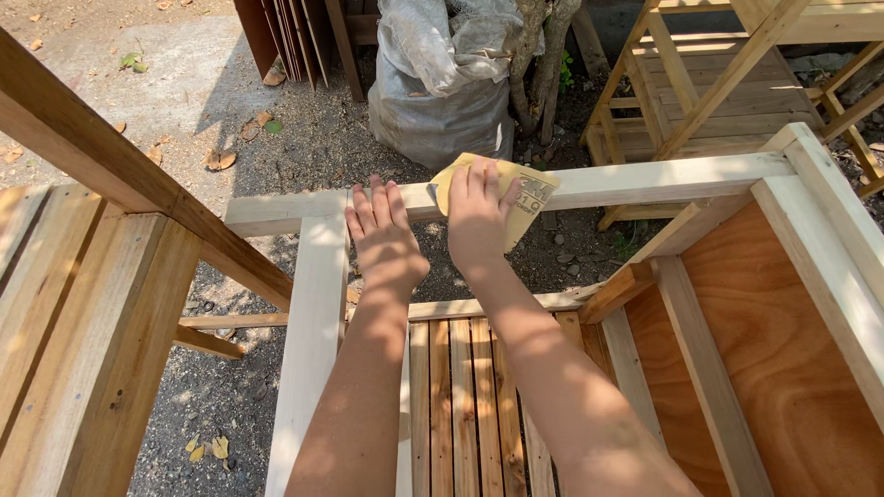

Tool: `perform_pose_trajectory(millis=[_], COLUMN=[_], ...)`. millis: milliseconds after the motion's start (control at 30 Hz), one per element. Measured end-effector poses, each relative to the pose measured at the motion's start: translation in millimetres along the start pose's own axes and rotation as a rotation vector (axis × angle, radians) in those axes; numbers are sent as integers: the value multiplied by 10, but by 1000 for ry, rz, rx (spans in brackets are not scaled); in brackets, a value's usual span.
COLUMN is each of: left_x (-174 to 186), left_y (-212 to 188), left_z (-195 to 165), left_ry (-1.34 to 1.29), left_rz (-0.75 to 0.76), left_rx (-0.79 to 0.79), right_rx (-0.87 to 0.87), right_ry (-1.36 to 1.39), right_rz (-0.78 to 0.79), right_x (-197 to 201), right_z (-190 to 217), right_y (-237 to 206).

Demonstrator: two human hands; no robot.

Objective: The person sands a light-colored wooden frame using a sanding block. They move the block along the top and side edges of the frame, applying even pressure to smooth the surface.

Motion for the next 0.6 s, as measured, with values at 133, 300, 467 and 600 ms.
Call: perform_pose_trajectory(millis=[133, 300, 467, 600], left_x=[-46, -56, 1, -18], left_y=[-21, -6, -3, 4], left_z=[28, 43, -8, -30], left_ry=[-89, 5, 84, 96], left_rz=[-18, 89, 132, 179], left_rx=[-15, 6, 18, 48], right_rx=[183, -114, -422, -387], right_ry=[107, -103, -249, -200], right_rz=[-56, 137, 245, 119], right_x=[18, 542, 1076, 912], right_z=[273, -1215, -2691, -2335], right_y=[-61, -30, -63, -121])
Point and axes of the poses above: each hand's wrist, its own y-axis towards the middle knuckle, its own x-axis out of the back of the hand, z = x × y, the point moved 7 cm from there along y, towards the middle knuckle, and after that the axes turned 2 degrees about y, right-handed, at the moved point
